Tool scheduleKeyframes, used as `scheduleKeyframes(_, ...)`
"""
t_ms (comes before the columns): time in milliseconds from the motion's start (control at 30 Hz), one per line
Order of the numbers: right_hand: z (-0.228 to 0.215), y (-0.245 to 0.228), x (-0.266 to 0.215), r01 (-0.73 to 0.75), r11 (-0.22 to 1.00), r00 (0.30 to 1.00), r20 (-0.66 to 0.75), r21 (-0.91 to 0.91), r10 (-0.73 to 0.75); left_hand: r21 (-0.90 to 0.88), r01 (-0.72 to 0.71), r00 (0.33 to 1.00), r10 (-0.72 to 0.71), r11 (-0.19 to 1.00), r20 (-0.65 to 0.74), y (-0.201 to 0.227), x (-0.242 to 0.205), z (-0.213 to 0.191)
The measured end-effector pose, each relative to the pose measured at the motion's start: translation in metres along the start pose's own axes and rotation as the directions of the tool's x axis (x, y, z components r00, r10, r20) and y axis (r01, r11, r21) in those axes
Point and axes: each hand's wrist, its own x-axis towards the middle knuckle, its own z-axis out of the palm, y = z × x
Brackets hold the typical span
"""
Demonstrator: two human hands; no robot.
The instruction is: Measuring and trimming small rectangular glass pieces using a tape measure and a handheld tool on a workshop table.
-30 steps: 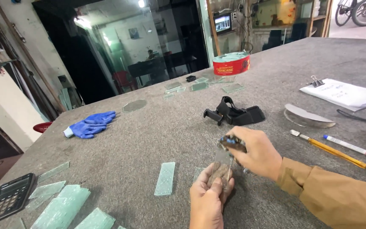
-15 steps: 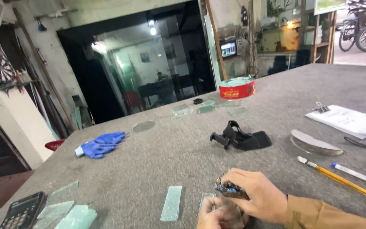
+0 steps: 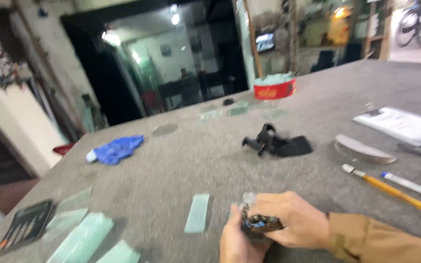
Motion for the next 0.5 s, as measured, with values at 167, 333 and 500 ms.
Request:
scheduleKeyframes(167,0.005,-0.014,0.002,0.117,0.986,0.986,0.107,0.117,-0.129,0.06,-0.096,0.994,0.093,0.994,0.055,0.0,-0.014,-0.008)
scheduleKeyframes(333,0.007,0.018,0.0,-0.158,0.98,0.975,-0.178,-0.125,0.134,0.141,-0.215,0.966,0.189,0.966,0.178,-0.006,-0.006,-0.016)
scheduleKeyframes(500,0.002,-0.005,0.0,-0.091,0.993,0.993,-0.086,-0.071,0.085,0.073,-0.2,0.958,0.179,0.977,0.225,-0.006,0.002,-0.021)
